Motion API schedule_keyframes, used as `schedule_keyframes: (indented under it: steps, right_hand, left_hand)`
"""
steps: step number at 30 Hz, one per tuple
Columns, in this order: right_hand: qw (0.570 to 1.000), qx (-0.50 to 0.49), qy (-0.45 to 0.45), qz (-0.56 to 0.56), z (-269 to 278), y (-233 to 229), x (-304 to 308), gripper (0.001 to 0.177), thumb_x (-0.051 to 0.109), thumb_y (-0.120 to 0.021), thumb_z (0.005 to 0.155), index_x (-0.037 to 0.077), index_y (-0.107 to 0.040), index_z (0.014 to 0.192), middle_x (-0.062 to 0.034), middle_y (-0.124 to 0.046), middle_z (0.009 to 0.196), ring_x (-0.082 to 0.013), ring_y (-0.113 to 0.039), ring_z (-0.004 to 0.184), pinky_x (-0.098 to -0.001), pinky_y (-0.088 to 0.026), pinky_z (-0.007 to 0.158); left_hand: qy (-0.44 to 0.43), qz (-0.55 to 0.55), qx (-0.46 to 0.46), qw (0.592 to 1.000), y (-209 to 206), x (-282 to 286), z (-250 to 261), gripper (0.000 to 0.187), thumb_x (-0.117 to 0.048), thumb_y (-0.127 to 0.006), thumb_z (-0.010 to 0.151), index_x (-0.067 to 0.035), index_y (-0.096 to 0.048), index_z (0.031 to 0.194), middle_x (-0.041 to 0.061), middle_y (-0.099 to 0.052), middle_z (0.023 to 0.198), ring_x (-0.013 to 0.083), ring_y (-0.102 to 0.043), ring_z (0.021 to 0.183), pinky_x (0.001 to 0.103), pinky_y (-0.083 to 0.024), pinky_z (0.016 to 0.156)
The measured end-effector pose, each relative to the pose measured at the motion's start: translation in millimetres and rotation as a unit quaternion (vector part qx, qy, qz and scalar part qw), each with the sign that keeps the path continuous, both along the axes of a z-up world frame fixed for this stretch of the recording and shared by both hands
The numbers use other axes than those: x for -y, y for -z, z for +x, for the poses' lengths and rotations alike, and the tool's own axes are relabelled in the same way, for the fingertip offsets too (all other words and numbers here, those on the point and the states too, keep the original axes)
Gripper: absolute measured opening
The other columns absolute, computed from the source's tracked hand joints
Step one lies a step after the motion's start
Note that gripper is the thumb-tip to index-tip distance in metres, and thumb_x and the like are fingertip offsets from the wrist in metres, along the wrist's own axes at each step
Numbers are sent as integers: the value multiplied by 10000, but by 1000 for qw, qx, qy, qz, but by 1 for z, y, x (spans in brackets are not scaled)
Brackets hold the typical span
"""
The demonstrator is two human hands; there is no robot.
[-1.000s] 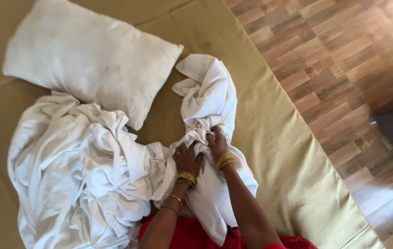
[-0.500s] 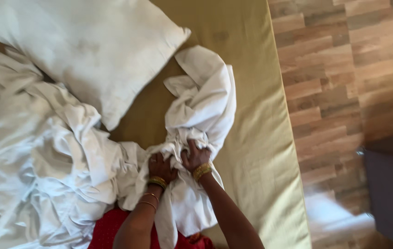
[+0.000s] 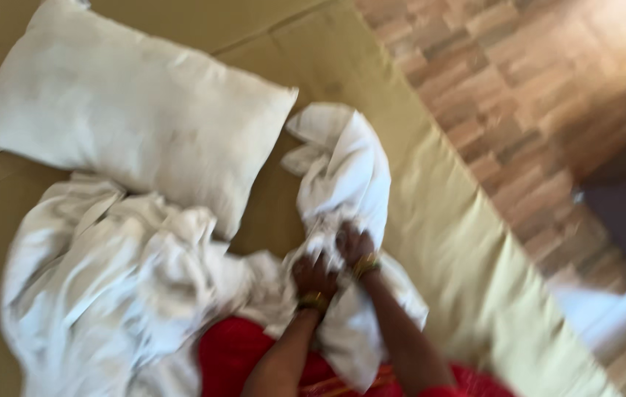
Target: The person sits on a bed and folds white bedding items by hand. They smooth and fold a large sheet, then fold a pillowcase and place it on the bed.
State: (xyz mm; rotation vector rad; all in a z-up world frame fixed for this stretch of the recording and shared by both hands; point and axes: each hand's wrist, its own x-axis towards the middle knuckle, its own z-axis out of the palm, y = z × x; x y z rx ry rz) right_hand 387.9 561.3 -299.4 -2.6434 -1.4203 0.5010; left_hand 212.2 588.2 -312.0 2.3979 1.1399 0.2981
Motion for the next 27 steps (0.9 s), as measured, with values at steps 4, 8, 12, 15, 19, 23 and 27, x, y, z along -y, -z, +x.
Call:
schedule_keyframes:
  steps: [4,8,12,15,19,23,27]
  right_hand:
    - [981,-22,153,120,-34,-30,12,455,425,-559,999,167,-489,1368,-232,-720,1046,-459,-675,960,-573,-532,835]
    - [968,-69,209,119,-53,-76,39,502,416,-566,952,193,-483,1394,-248,-728,1006,-478,-680,922,-573,-527,815]
    - [958,-105,224,148,-69,-92,80,467,398,-617,892,194,-555,1307,-226,-728,1058,-478,-676,965,-564,-521,840]
    - [944,-33,239,224,-64,-92,84,366,370,-702,826,160,-670,1124,-281,-640,1192,-474,-628,1045,-521,-520,868]
    - [898,14,241,368,-32,-80,60,323,380,-872,713,113,-810,885,-430,-470,1321,-569,-430,1263,-529,-445,1025]
    - [850,-329,286,296,-39,-81,48,291,259,-755,731,76,-751,957,-109,-777,835,-304,-756,833,-362,-599,785]
    - [776,-395,265,414,-32,-94,63,129,72,-778,723,-9,-700,787,-99,-712,708,-223,-665,670,-333,-536,636]
  left_hand:
    - [61,-61,51,995,-21,-13,-19,684,-462,-641,884,-158,-517,1484,252,-545,1350,482,-510,1253,569,-361,1095]
    - [159,-122,60,978,-47,-24,-39,729,-486,-694,866,-157,-482,1482,285,-475,1426,489,-512,1247,582,-370,1057]
    - [181,-43,-36,982,-76,10,-56,724,-504,-744,803,-195,-525,1420,241,-477,1423,462,-520,1257,635,-336,1100]
    - [99,40,-48,993,-112,19,-62,663,-564,-776,740,-254,-597,1298,206,-484,1432,432,-491,1342,630,-346,1101]
    - [-46,-35,-70,996,-136,32,-66,740,-619,-764,763,-229,-568,1360,274,-431,1470,453,-455,1340,584,-382,1061]
    - [-34,62,-39,997,-122,54,-88,918,-686,-764,658,-284,-519,1446,272,-458,1442,485,-493,1278,608,-393,936]
    - [0,48,-89,995,-96,53,-92,659,-509,-642,896,-197,-493,1456,173,-561,1309,370,-588,1153,554,-447,952]
